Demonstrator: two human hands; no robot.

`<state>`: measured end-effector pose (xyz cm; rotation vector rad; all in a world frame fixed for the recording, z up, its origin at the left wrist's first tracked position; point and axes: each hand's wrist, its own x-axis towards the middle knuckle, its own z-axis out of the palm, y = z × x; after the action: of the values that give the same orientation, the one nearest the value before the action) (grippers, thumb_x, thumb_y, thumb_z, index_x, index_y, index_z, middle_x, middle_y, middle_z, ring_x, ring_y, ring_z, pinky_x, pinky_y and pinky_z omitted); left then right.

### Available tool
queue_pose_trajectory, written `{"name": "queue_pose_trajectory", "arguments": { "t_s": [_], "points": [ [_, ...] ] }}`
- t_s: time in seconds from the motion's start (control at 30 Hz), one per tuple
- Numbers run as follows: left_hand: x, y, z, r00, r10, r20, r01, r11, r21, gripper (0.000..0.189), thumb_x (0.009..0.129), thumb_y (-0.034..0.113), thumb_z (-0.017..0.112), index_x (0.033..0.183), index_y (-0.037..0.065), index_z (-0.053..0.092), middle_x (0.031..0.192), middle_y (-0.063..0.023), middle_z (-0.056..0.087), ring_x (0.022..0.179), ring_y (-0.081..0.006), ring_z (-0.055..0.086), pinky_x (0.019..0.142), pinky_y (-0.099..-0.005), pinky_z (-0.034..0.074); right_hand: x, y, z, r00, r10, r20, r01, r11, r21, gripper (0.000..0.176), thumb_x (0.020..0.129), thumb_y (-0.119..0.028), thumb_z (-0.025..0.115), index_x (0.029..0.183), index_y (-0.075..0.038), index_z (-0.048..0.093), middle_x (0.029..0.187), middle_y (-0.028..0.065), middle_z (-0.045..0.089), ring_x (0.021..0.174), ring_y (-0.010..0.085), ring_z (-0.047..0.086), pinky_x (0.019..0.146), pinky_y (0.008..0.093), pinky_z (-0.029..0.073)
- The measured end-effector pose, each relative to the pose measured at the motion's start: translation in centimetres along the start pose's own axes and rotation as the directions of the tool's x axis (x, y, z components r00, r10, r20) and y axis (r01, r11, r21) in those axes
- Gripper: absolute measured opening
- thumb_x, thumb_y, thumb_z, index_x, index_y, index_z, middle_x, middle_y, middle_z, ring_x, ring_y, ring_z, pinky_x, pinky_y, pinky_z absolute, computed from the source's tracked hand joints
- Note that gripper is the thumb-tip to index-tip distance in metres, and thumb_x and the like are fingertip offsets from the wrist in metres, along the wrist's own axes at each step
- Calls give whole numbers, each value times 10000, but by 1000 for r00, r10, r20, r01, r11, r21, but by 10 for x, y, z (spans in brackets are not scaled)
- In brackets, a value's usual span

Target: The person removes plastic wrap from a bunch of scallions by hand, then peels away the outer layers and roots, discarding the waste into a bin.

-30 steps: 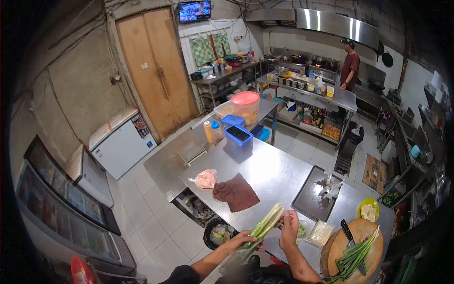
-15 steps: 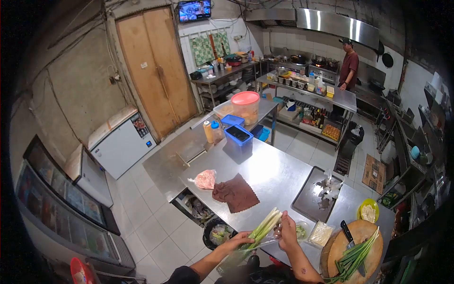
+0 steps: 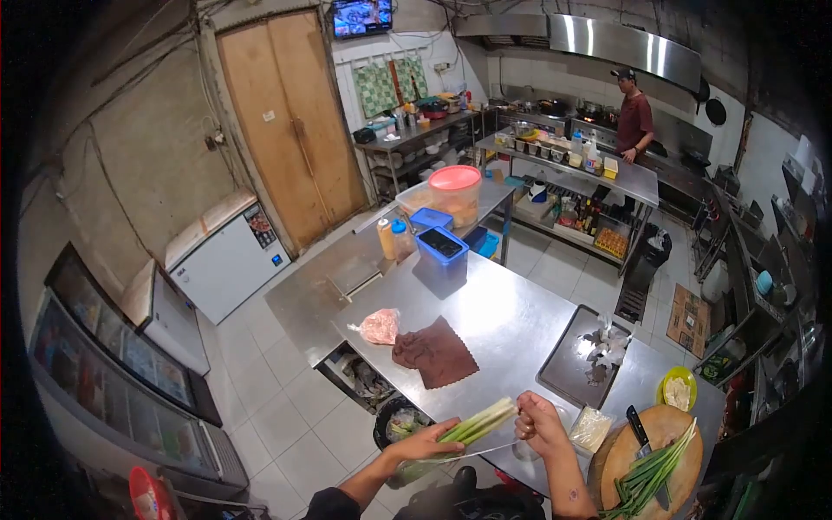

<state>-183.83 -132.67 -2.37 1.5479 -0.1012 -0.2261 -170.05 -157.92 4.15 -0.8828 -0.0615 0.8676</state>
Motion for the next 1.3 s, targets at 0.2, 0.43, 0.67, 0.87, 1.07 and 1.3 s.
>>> {"name": "queue_pose_trajectory", "arguments": {
  "t_s": [0.2,0.43,0.67,0.87,1.07,1.3],
  "points": [
    [4,35,22,994,-99,-50,111,906,408,399,939,241,705,1242,59,520,1047,-122,599,954,-279,626,817,-385,493,3,7,0,978,-31,-208,-17,974,-226,271,983,-339,681,929,-122,527,591,-67,380,470,48,327,434,238,265],
    [8,23,47,895,400,-198,34,382,923,584,700,104,739,1256,123,557,983,-121,571,916,-321,587,769,-447,467,14,27,-14,926,-373,-56,115,421,-900,357,886,-366,791,947,-33,682,690,0,626,581,80,542,512,273,435],
    [13,3,25,971,236,-20,-169,747,643,399,750,115,765,1124,98,628,910,-90,628,879,-283,635,764,-393,495,-16,-13,21,970,-238,42,127,355,-926,362,855,-347,817,886,-4,704,658,46,647,610,110,579,571,298,471],
    [18,25,23,906,-77,417,131,986,-104,372,850,217,802,1098,18,610,868,-39,645,769,-146,636,714,-302,524,-23,-26,28,954,-99,284,294,499,-815,243,844,-194,832,906,-21,673,744,6,659,685,66,568,608,253,463],
    [28,27,20,734,-93,672,429,831,-354,376,902,256,761,1118,5,582,790,-41,616,681,-125,612,618,-257,505,-17,-24,29,919,-59,390,354,558,-750,232,832,-143,837,946,-34,667,818,3,659,778,55,583,663,234,476],
    [21,62,27,994,43,104,-76,940,333,297,953,265,682,1073,35,538,755,-63,623,663,-210,648,603,-386,497,-8,-2,15,979,-157,127,202,802,-562,453,814,-37,828,1202,-43,595,956,-16,605,857,72,573,749,230,492]
  ]
}}
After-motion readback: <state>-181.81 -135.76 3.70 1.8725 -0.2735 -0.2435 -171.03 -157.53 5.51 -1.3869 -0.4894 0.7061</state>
